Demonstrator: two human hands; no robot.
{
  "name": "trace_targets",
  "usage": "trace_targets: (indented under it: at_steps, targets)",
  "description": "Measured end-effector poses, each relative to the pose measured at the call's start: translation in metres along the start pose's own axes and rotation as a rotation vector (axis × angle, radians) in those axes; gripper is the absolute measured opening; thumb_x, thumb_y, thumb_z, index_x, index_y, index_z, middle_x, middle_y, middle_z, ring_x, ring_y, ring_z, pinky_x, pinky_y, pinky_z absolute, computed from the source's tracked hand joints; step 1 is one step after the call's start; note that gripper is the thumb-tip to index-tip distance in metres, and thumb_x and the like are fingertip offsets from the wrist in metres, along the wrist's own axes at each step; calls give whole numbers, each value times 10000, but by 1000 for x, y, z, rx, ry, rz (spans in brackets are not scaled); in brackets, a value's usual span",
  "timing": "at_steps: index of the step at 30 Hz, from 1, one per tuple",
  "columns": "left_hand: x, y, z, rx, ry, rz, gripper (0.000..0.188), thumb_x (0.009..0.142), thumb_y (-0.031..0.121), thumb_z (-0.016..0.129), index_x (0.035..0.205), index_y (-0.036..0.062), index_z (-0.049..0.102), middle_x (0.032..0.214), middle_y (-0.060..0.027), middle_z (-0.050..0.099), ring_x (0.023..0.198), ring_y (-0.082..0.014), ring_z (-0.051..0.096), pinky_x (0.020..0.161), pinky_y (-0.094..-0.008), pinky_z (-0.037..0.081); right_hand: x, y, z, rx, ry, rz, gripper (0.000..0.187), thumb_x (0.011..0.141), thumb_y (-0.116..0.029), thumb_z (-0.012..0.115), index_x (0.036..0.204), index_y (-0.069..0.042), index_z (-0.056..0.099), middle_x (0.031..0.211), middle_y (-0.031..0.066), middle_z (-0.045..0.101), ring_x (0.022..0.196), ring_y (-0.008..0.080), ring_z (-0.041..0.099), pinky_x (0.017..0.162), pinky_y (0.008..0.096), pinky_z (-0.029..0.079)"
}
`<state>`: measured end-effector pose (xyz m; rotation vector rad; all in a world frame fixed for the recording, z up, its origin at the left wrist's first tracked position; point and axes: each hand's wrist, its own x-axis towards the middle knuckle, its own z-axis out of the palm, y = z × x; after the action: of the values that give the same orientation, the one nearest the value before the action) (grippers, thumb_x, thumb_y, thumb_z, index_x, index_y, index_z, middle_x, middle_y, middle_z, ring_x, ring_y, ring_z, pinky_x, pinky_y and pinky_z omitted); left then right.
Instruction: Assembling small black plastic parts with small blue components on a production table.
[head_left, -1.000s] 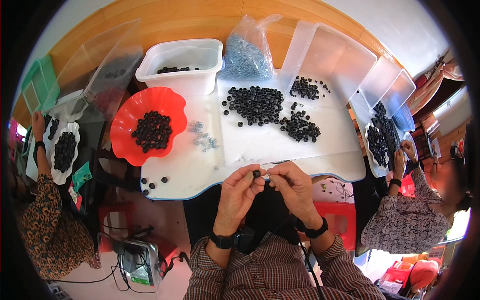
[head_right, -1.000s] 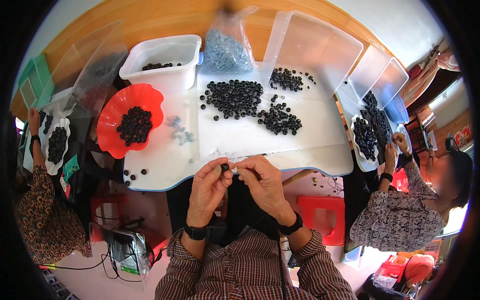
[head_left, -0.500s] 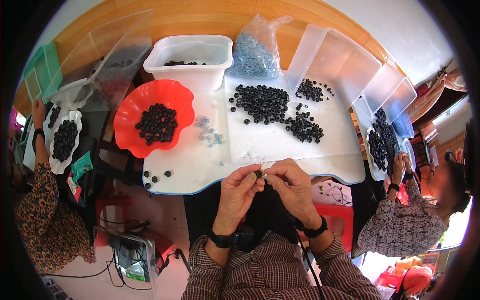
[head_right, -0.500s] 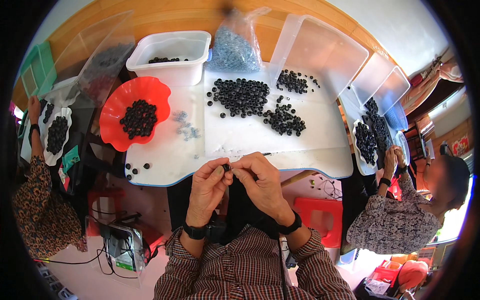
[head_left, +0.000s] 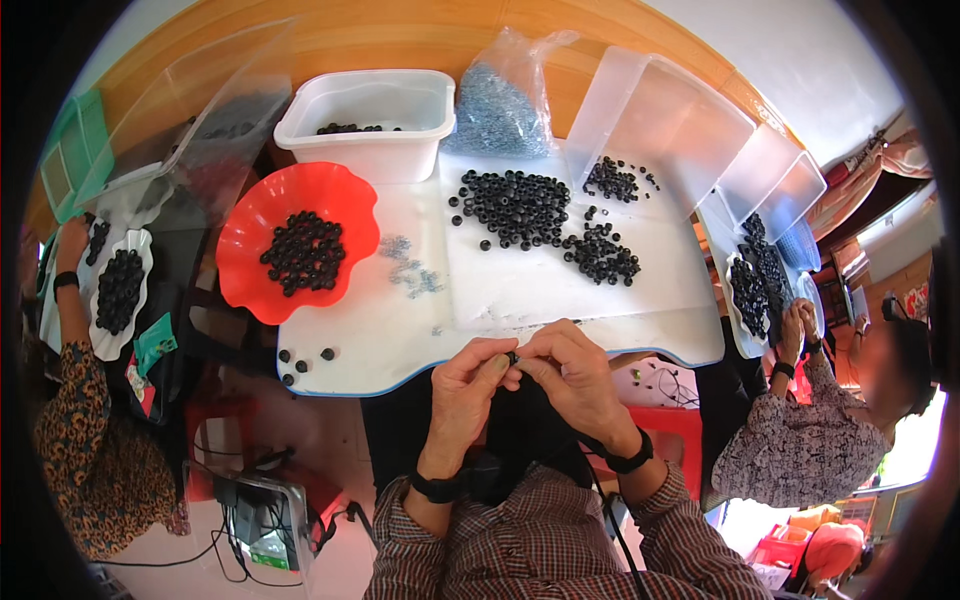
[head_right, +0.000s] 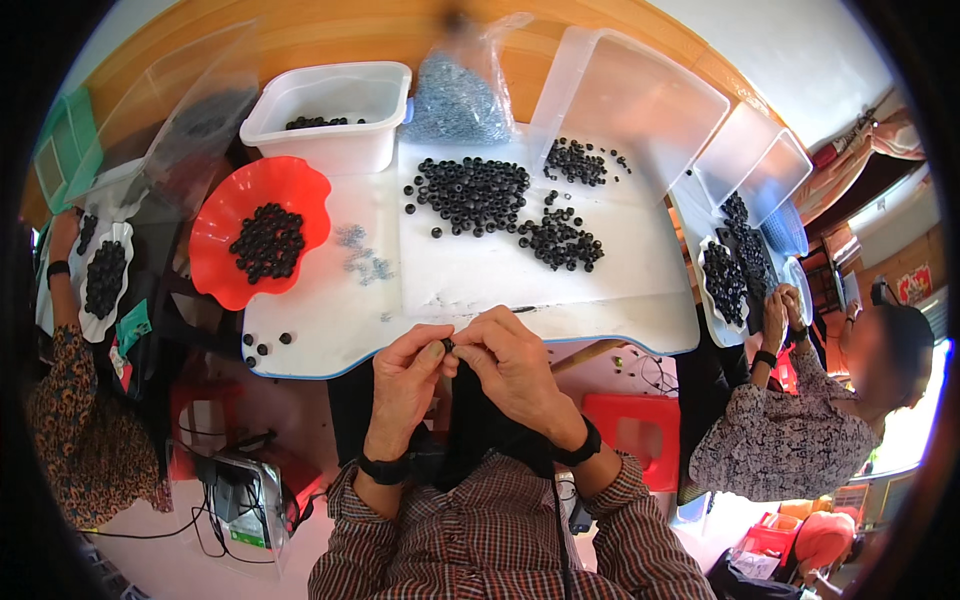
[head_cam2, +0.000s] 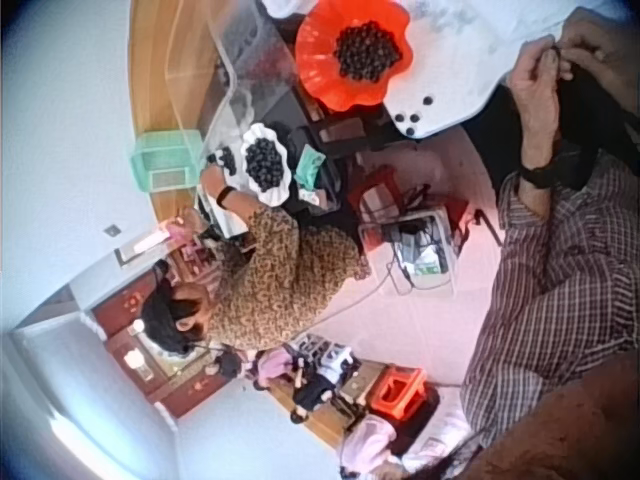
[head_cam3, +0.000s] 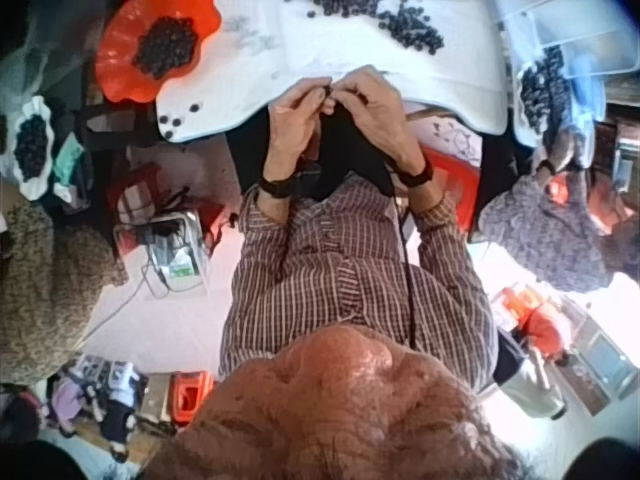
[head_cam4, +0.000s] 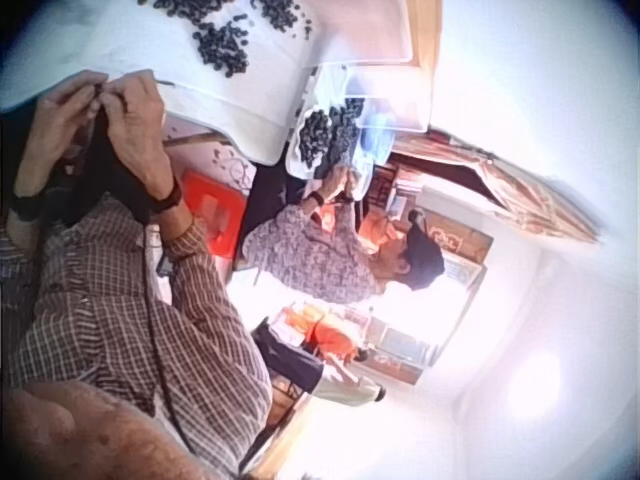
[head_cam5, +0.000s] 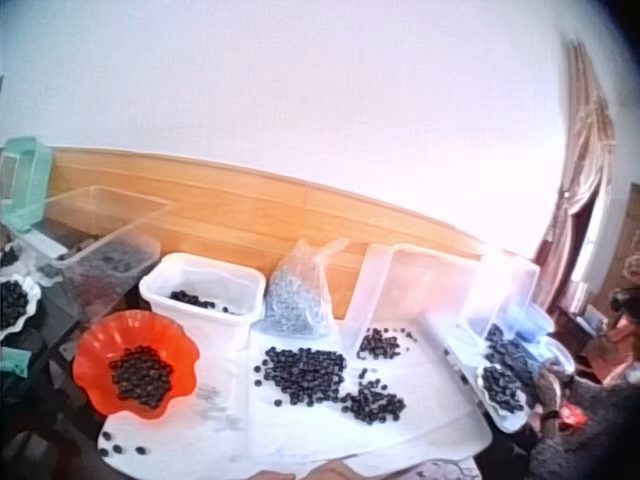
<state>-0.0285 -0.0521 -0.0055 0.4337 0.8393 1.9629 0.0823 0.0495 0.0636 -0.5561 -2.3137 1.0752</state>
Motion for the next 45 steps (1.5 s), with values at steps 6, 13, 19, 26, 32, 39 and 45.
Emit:
trace_targets:
  at_steps: [6,13,19,26,32,39,45]
  targets:
    - [0,1,-5,98,-51,-47,225,927,-17,569,1143,-62,611,871,-91,659,762,-135,633,687,-247,534,1,3,-11,52,-132,162,86,846,7,670,921,8,627,868,71,617,722,128,624,633,261,506]
    - [3,-5,-15,58,-173,-126,221,922,-5,578,1135,-57,603,869,-110,667,704,-135,633,636,-250,538,-5,28,-11,521,-222,409,67,866,-48,681,885,-11,629,791,24,656,706,85,607,645,236,505]
    - [5,-16,-7,-31,-109,-129,204,938,14,567,1122,-60,615,969,-137,664,741,-145,630,645,-255,533,8,75,-33,80,218,413,55,863,-54,649,868,1,644,759,45,645,658,86,580,592,244,470]
    - [7,-20,-7,-47,-94,-146,189,937,5,568,1105,-54,632,963,-113,660,756,-130,633,656,-241,540,19,120,-51,-397,456,197,77,824,-54,655,897,-31,662,830,119,615,634,223,610,589,334,494]
    - [8,-22,-7,-22,-85,-147,186,939,17,572,1101,-47,637,954,-102,664,751,-123,633,655,-233,537,27,129,-51,-453,451,244,87,813,-76,662,893,-41,658,823,123,621,694,266,611,630,370,485]
    - [9,-23,-7,-1,-69,-149,192,949,36,565,1113,-40,632,960,-121,669,729,-131,626,642,-247,525,33,137,-54,-497,428,240,82,809,-105,670,870,-55,648,783,102,613,762,278,603,642,396,477]
    - [8,-22,-8,-28,-72,-157,193,943,28,572,1112,-42,635,963,-105,665,761,-125,635,665,-238,541,33,137,-51,-569,417,186,91,833,-109,648,895,-50,616,768,121,594,771,301,593,660,416,475]
